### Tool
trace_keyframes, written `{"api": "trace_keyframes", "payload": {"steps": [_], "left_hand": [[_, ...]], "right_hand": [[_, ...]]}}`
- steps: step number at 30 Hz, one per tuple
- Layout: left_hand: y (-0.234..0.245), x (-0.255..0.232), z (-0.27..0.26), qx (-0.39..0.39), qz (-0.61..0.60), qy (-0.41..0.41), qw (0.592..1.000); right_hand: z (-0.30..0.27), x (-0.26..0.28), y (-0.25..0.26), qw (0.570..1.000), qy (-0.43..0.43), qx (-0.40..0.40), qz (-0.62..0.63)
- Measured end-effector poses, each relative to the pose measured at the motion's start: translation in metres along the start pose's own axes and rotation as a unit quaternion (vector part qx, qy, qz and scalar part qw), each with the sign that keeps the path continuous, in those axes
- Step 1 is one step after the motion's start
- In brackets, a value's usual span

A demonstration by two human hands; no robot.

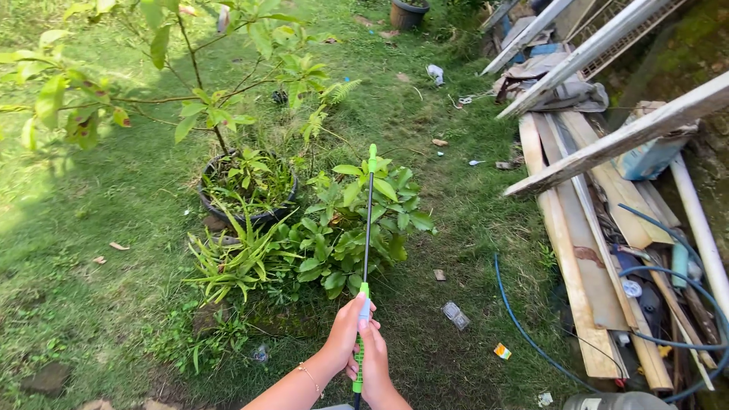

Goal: The person uses a green and black handheld spray wand to water a small potted tree and surrounding ground cover plants in a backyard. The person holds the wand with both hands and directs a fine mist onto the foliage and soil throughout the clip.

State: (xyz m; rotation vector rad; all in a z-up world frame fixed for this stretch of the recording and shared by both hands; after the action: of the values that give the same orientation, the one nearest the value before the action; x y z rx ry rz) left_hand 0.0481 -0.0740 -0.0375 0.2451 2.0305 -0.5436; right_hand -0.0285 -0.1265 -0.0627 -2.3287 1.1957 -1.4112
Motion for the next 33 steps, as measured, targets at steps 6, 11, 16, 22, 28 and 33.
{"api": "trace_keyframes", "payload": {"steps": [6, 11, 16, 22, 28, 33], "left_hand": [[-0.007, -0.009, 0.000, 0.004, -0.010, -0.018, 1.000], [-0.005, -0.012, -0.001, -0.005, -0.007, 0.001, 1.000], [0.008, -0.003, 0.008, -0.028, -0.036, -0.023, 0.999], [0.025, -0.007, 0.004, -0.063, -0.024, -0.022, 0.997], [0.044, -0.010, -0.007, -0.097, -0.043, -0.040, 0.994], [0.062, -0.019, -0.025, -0.130, -0.053, -0.044, 0.989]], "right_hand": [[-0.009, 0.017, -0.012, 0.997, 0.029, 0.032, -0.068], [0.003, 0.011, -0.007, 0.997, 0.027, 0.041, -0.063], [0.004, 0.013, -0.018, 0.995, 0.019, 0.064, -0.080], [0.006, 0.008, -0.031, 0.995, -0.006, 0.084, -0.053], [0.009, -0.004, -0.045, 0.992, -0.037, 0.100, -0.068], [0.007, -0.014, -0.062, 0.986, -0.040, 0.125, -0.100]]}}
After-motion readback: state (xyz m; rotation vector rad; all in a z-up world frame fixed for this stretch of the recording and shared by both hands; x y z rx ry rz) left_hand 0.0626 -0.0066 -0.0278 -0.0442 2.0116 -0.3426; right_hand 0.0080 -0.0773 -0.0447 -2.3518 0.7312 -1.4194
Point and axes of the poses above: each hand's wrist, its own z-axis towards the middle knuckle, its own y-axis out of the back of the hand, x = y × z, the point moved 6 cm from there along z, towards the middle knuckle, and after that the axes turned 3 degrees about -y, right-handed, at the moved point
